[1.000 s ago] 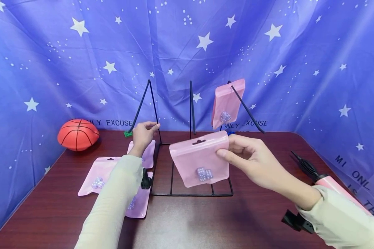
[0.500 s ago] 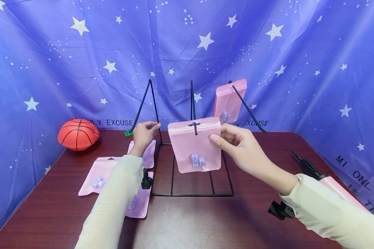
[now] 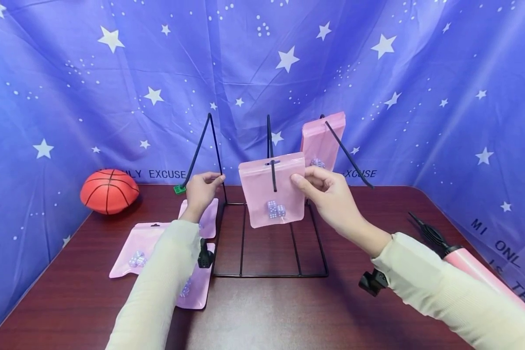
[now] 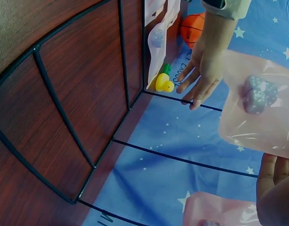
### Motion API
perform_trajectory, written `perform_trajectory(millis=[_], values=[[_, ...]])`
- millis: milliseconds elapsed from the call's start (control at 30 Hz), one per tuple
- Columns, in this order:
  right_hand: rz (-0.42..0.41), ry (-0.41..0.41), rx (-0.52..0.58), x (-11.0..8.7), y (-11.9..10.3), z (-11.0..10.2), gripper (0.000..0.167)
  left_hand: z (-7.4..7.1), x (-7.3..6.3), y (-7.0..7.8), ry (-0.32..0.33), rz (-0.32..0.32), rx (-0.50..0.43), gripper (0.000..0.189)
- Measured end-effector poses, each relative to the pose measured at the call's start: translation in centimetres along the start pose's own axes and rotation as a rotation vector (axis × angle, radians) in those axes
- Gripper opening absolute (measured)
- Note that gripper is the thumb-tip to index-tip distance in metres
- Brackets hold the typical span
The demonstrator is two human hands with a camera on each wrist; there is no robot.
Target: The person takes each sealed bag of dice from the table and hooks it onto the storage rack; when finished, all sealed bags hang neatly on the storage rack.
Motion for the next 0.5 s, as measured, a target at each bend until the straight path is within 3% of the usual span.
perform_trajectory(millis=[233, 500], values=[[0.015, 0.054, 0.047, 0.6, 0.9, 0.3, 0.019, 0.0, 0.1, -0.3, -0.002, -0.005, -0.009, 0.027], [0.036, 0.114, 0.003, 1.3, 1.5, 0.3, 0.025, 0.1, 0.2, -0.4, -0.009, -0.002, -0.023, 0.028]])
Point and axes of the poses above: each hand's wrist, its own x-axis towards the middle knuckle, its own z-axis out of the palm, y = z × x, the point moved 10 cm from there along x, towards the middle knuckle, and after that the axes turned 1 degree about -z, right-handed, at the moved point
